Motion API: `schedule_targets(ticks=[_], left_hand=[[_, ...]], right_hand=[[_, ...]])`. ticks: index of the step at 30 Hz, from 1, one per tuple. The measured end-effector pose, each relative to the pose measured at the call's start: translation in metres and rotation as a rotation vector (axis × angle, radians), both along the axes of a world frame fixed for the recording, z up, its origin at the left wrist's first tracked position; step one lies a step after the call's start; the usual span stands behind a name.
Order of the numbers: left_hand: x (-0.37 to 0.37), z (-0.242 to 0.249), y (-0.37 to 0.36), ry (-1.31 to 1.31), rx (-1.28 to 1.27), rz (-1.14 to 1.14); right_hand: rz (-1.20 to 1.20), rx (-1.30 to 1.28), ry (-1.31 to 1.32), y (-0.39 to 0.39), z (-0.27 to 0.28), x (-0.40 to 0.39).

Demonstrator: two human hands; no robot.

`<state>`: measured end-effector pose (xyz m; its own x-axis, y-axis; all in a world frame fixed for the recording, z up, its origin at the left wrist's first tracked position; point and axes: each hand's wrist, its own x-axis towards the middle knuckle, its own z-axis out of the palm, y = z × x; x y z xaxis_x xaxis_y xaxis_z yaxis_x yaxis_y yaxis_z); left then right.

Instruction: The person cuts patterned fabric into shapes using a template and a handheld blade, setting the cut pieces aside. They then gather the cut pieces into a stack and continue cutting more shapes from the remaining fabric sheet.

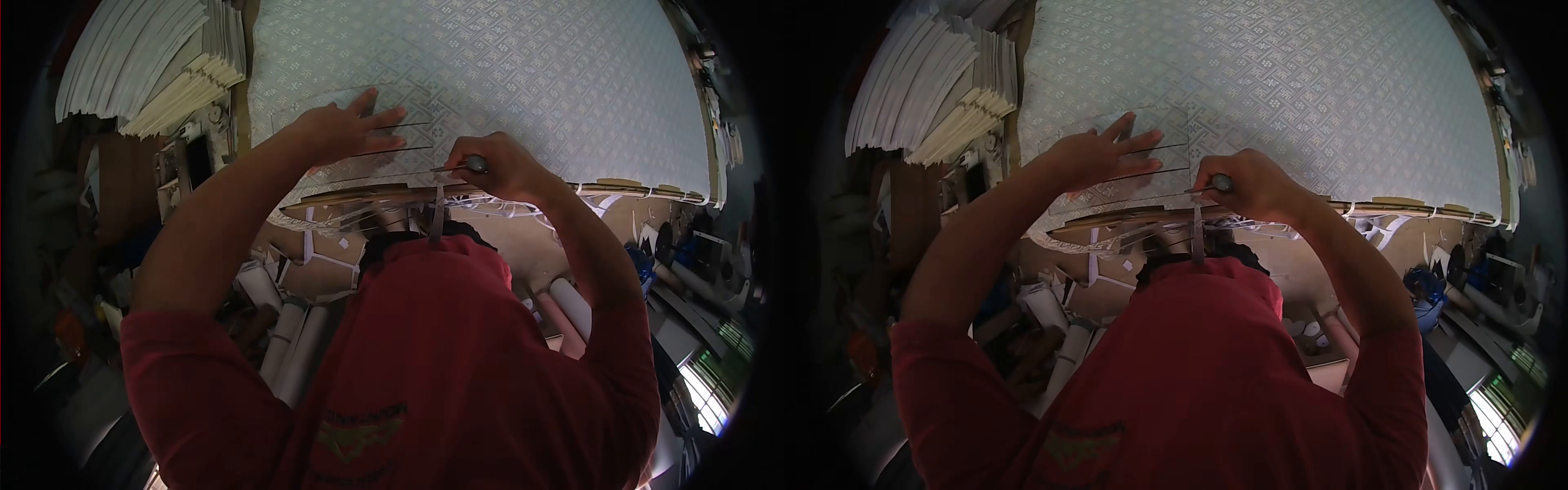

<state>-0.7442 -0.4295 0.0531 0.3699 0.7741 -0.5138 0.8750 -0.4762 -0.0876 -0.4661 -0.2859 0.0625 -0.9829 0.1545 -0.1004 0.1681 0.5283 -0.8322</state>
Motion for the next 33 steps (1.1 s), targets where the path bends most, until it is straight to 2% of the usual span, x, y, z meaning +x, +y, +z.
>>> schedule_targets(ticks=[2, 17, 23, 26, 30, 32, 33], left_hand=[[0.0, -0.002, -0.001, 0.021, 0.025, -0.013], [0.004, 0.007, 0.002, 0.019, -0.062, 0.04], [0.003, 0.011, 0.004, 0.016, -0.074, 0.049], [0.002, 0.012, 0.006, 0.004, -0.104, 0.045], [-0.005, 0.003, 0.004, -0.072, -0.085, 0.047], [-0.004, 0.002, 0.003, -0.124, -0.065, 0.048], [-0.001, 0.008, 0.004, -0.114, -0.12, 0.051]], right_hand=[[0.018, 0.036, -0.057, 0.001, -0.002, -0.001], [0.091, 0.096, 0.007, -0.002, -0.005, -0.001], [0.012, -0.035, 0.166, -0.011, -0.038, 0.002], [0.006, -0.116, 0.17, -0.039, -0.048, -0.029], [0.049, -0.129, 0.385, -0.116, -0.08, -0.116], [0.147, 0.066, 0.238, -0.176, -0.087, -0.179], [0.141, 0.058, 0.235, -0.193, -0.079, -0.182]])
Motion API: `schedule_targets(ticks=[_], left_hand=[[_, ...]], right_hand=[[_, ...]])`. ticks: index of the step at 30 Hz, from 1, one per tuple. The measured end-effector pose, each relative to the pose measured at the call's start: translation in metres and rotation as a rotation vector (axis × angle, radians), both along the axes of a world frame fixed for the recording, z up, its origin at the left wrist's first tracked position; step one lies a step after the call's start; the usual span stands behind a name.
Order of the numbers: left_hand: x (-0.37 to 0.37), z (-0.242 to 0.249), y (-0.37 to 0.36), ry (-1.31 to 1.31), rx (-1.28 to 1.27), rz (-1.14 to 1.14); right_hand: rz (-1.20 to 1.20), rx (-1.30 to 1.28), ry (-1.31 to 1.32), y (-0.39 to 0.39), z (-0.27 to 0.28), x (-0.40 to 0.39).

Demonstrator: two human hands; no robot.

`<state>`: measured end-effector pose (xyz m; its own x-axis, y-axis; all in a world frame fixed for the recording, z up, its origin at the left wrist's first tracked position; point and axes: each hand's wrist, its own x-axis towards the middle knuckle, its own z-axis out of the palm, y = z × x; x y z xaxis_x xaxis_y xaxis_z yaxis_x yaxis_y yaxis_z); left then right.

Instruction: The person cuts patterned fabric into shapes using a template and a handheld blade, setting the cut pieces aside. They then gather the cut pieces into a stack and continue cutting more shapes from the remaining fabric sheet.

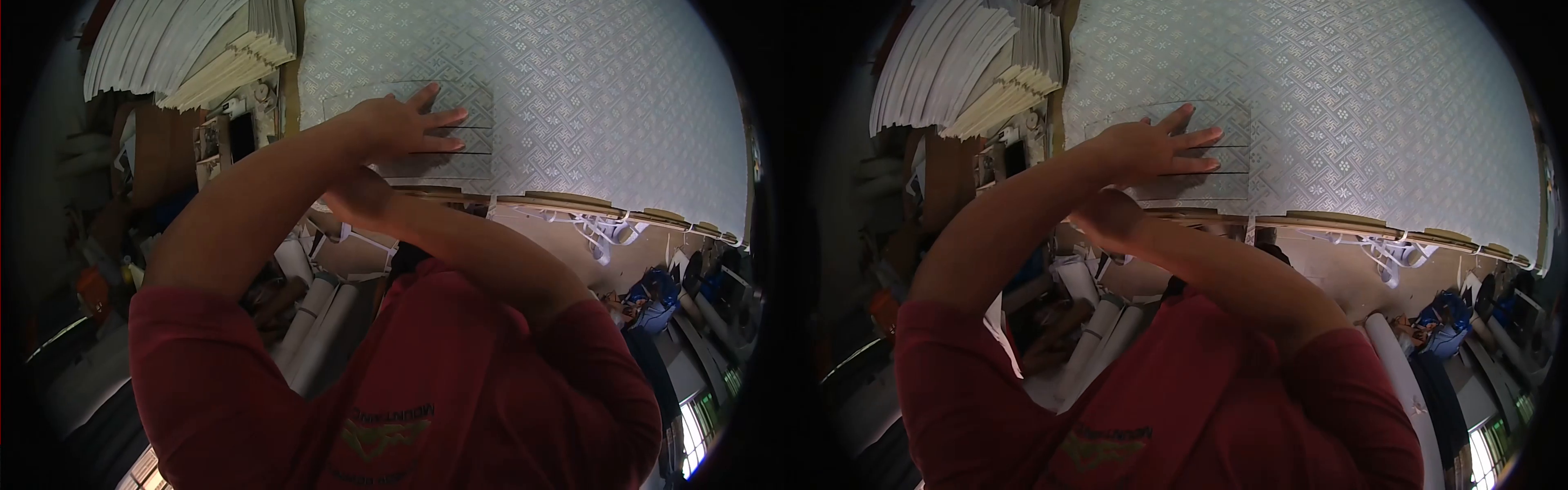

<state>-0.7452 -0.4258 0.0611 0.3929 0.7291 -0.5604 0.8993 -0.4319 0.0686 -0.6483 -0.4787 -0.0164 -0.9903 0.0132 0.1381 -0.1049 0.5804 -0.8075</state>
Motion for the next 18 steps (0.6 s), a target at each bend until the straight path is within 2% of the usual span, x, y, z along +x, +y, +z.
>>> schedule_targets(ticks=[2, 3, 5, 7, 9, 10, 12, 13, 15, 18], left_hand=[[-0.006, 0.007, 0.005, 0.03, -0.028, -0.013], [-0.005, 0.005, 0.002, 0.02, -0.022, -0.017], [-0.007, -0.001, -0.001, -0.001, 0.024, -0.032], [-0.008, -0.009, -0.005, -0.01, 0.083, -0.028], [-0.008, -0.005, -0.005, -0.027, 0.092, -0.027], [-0.007, -0.004, -0.005, -0.029, 0.069, -0.004], [-0.006, 0.0, -0.004, -0.044, 0.057, -0.018], [-0.007, 0.003, -0.004, -0.041, 0.023, -0.003], [-0.007, 0.012, -0.002, -0.043, 0.0, -0.038], [-0.009, 0.007, -0.001, -0.052, -0.005, -0.06]], right_hand=[[-0.143, -0.018, 0.335, -0.023, 0.027, -0.004], [-0.149, -0.007, 0.329, -0.026, 0.033, 0.009], [0.071, 0.036, 0.182, -0.005, 0.036, 0.054], [-0.078, 0.007, 0.183, 0.009, 0.036, 0.096], [-0.272, -0.142, 0.181, 0.027, 0.044, 0.128], [-0.302, -0.116, 0.173, 0.033, 0.051, 0.143], [-0.71, -0.128, 0.042, 0.039, 0.064, 0.167], [-0.742, -0.115, 0.039, 0.042, 0.062, 0.178], [-1.092, -0.098, -0.039, 0.046, 0.056, 0.192], [-1.252, 0.021, -0.046, 0.047, 0.056, 0.192]])
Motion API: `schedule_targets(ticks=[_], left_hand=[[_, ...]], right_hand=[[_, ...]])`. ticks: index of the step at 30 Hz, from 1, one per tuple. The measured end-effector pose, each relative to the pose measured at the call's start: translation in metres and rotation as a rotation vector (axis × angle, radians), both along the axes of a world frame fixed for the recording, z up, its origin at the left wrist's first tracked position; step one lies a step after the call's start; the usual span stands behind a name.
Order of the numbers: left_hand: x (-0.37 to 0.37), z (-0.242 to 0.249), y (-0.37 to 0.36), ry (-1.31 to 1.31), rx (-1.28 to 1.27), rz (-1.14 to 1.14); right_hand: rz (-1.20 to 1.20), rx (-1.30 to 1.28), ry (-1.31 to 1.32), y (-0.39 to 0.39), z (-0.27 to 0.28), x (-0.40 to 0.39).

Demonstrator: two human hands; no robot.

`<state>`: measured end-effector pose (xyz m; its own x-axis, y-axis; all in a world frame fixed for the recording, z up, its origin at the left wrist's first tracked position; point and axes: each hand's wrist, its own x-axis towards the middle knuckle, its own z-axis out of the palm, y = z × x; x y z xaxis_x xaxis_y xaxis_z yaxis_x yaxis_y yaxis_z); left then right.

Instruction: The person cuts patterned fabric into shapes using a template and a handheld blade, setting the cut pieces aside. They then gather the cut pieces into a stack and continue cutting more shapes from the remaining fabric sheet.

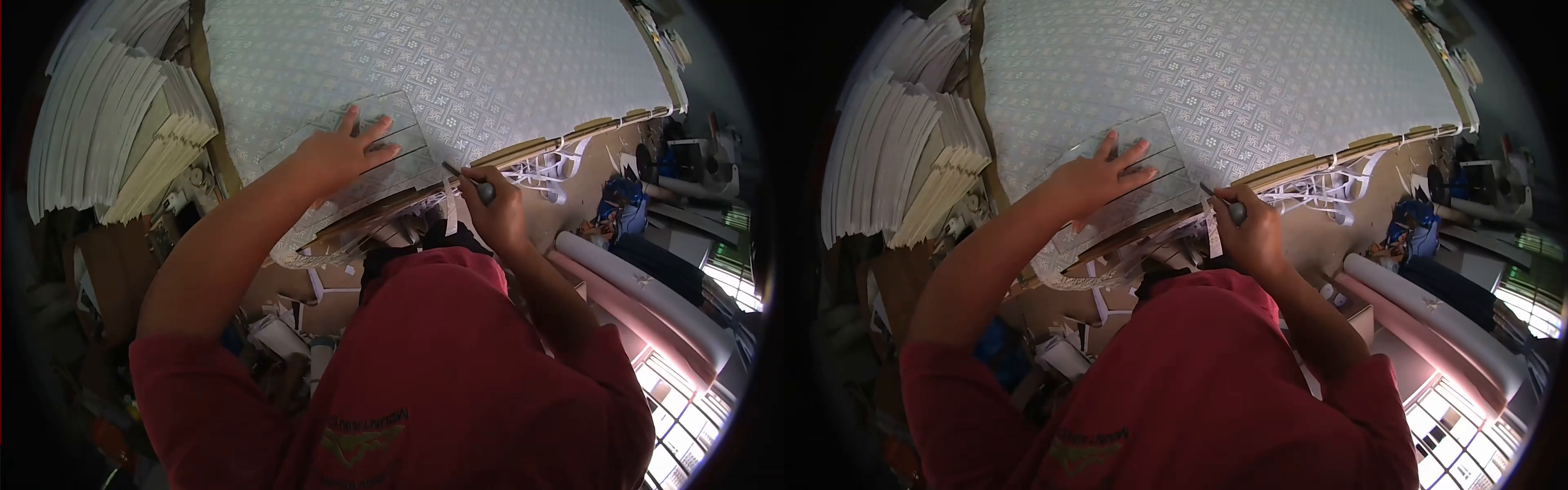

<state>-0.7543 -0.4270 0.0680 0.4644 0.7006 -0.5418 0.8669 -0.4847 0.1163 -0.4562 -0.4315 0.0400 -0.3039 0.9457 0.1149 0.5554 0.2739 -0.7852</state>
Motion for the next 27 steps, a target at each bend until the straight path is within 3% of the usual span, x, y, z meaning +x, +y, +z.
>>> schedule_targets(ticks=[27], left_hand=[[0.005, 0.001, 0.001, 0.013, -0.018, 0.008]], right_hand=[[-0.165, -0.038, -0.042, -0.008, 0.001, -0.031]])
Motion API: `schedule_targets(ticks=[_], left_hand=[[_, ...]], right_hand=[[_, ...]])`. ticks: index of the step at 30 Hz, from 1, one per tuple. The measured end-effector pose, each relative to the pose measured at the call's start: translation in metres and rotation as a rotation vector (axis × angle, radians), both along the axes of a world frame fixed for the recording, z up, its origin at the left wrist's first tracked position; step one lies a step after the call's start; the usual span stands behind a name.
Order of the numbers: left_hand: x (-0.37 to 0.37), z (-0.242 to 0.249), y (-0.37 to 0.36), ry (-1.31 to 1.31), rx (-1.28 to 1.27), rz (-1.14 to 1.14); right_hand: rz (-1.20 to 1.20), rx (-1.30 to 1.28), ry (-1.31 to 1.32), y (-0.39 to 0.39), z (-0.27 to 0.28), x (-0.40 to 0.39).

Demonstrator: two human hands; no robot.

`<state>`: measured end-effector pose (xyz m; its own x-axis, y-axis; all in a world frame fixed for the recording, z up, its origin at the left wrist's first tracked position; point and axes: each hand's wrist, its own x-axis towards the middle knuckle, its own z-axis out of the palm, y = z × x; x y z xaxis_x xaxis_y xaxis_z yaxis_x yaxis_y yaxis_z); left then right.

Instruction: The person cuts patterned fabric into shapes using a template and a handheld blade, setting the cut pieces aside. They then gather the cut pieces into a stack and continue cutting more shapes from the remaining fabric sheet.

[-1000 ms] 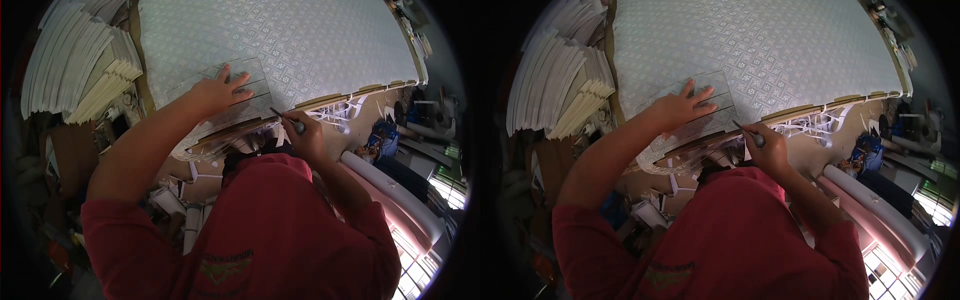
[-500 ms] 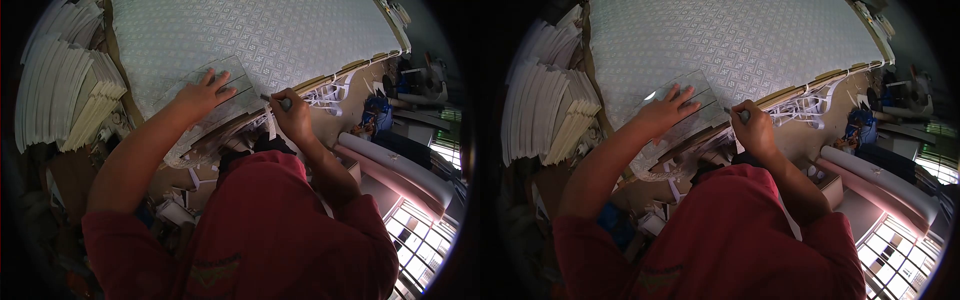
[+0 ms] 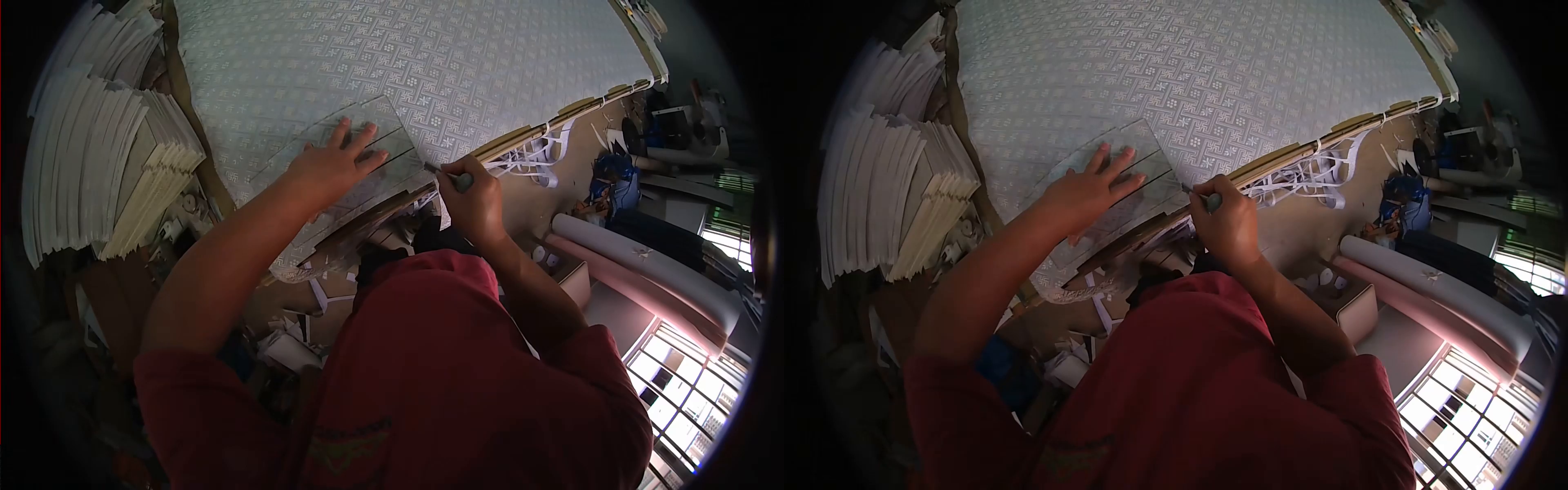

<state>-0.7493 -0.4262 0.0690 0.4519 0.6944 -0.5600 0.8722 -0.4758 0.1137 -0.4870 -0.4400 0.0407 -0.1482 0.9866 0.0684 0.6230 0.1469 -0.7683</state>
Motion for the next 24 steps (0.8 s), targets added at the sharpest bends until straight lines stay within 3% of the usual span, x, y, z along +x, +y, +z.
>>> schedule_targets(ticks=[5, 11, 24], left_hand=[[0.003, -0.006, 0.001, 0.057, 0.042, -0.021], [-0.001, -0.009, -0.002, -0.034, 0.045, 0.032], [-0.003, -0.011, -0.004, -0.085, 0.103, 0.035]], right_hand=[[-0.048, 0.133, 0.139, -0.002, -0.038, -0.007], [-0.027, 0.207, 0.182, 0.071, -0.046, -0.064], [-0.032, 0.215, 0.301, 0.087, -0.068, -0.071]])
